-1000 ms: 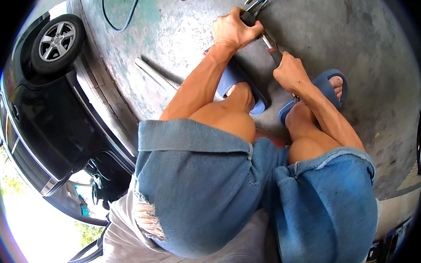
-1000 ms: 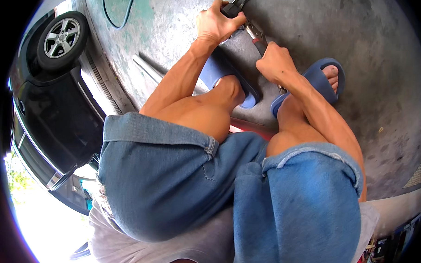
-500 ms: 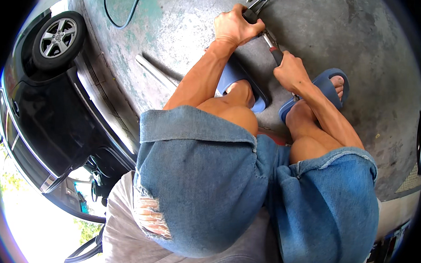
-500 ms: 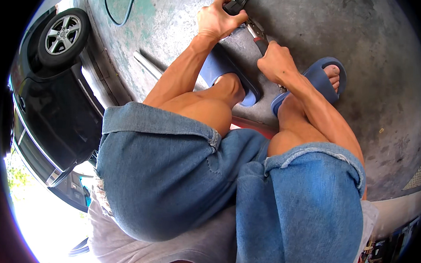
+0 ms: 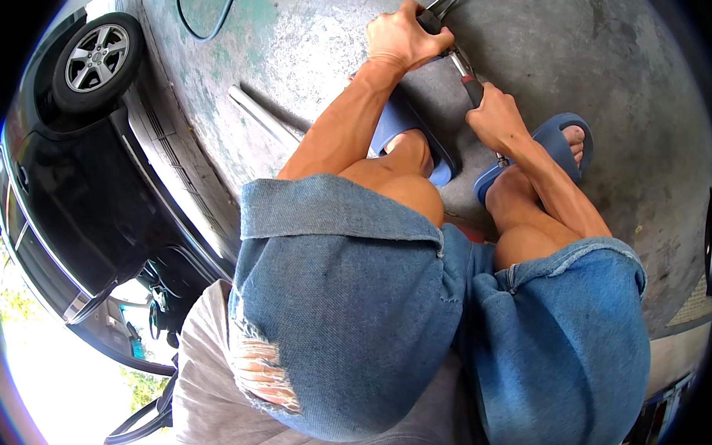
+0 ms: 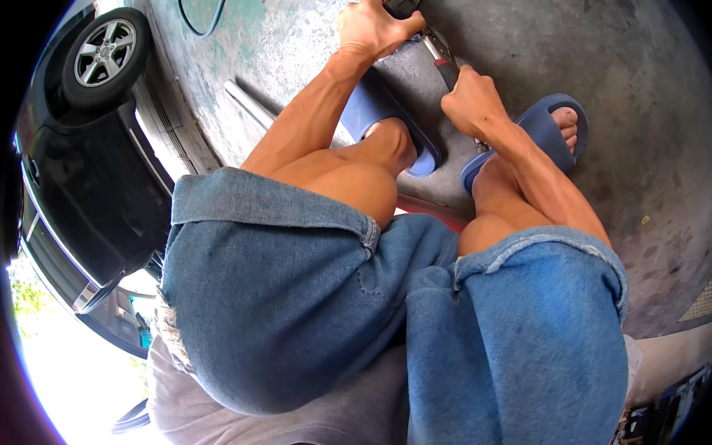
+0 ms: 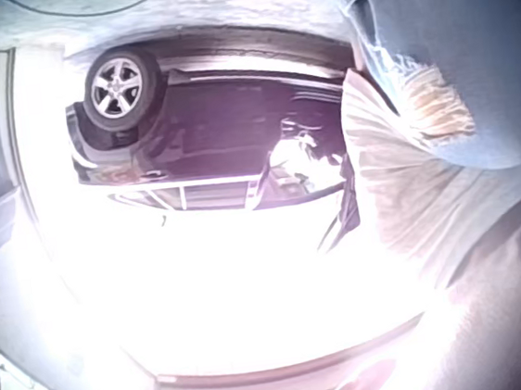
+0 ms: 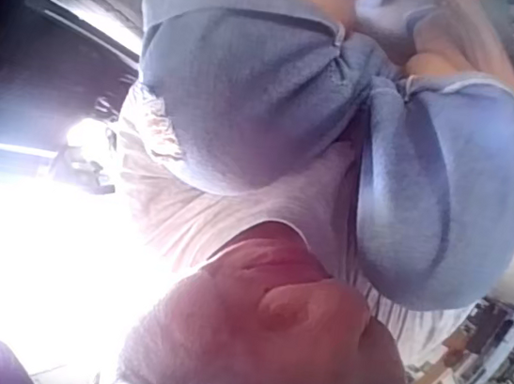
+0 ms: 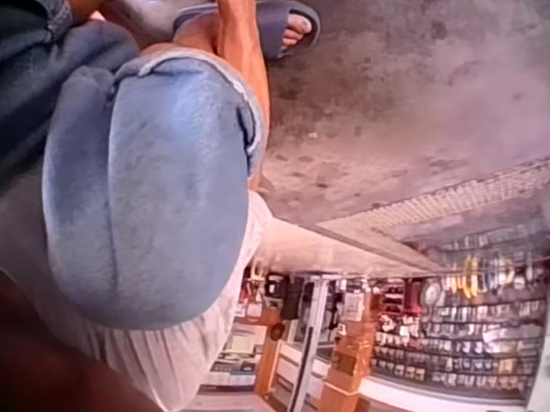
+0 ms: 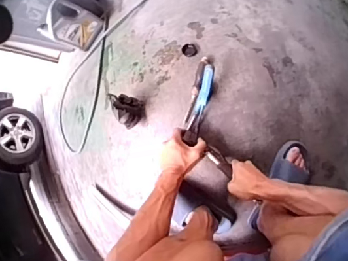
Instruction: The person uses a pair of locking pliers to remove a small metal pin or bolt from a black plastic automotive component while sitting on the floor of a garage.
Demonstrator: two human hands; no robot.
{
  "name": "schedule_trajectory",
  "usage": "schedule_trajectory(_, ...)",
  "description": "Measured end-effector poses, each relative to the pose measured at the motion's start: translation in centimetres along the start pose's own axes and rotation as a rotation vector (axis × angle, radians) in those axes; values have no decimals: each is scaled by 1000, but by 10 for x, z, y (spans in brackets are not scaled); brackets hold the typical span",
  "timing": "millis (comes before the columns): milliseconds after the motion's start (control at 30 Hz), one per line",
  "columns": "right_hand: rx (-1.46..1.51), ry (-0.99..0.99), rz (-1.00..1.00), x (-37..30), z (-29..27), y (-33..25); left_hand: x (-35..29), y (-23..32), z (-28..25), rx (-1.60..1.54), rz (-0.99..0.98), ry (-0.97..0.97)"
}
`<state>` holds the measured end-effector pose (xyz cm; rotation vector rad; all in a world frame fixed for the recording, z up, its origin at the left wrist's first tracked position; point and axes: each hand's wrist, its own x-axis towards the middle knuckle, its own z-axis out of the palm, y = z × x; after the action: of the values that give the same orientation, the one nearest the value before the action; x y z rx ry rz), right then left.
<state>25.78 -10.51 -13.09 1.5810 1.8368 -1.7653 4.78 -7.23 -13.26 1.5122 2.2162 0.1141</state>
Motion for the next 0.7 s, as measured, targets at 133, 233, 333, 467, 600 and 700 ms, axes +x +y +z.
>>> schedule_trajectory(133, 9, 1, -4, 1, 1, 1, 1, -4, 2, 2, 22, 22)
schedule_trajectory(233, 23, 4, -11, 0, 3, 2, 0, -4, 5, 30, 45, 47)
schedule_trajectory(333, 18, -25, -3, 3, 1, 2, 4, -5, 3, 14, 27, -9)
schedule_trajectory(467, 0, 1, -30, 1, 3, 3, 1, -3, 0, 20, 17, 19)
schedule_trajectory(600, 18, 31, -66, 2, 6, 10, 1, -3, 7, 15, 29, 33)
schedule_trajectory(700, 37, 12, -46, 2, 4, 7, 0, -4, 5, 22, 29, 49)
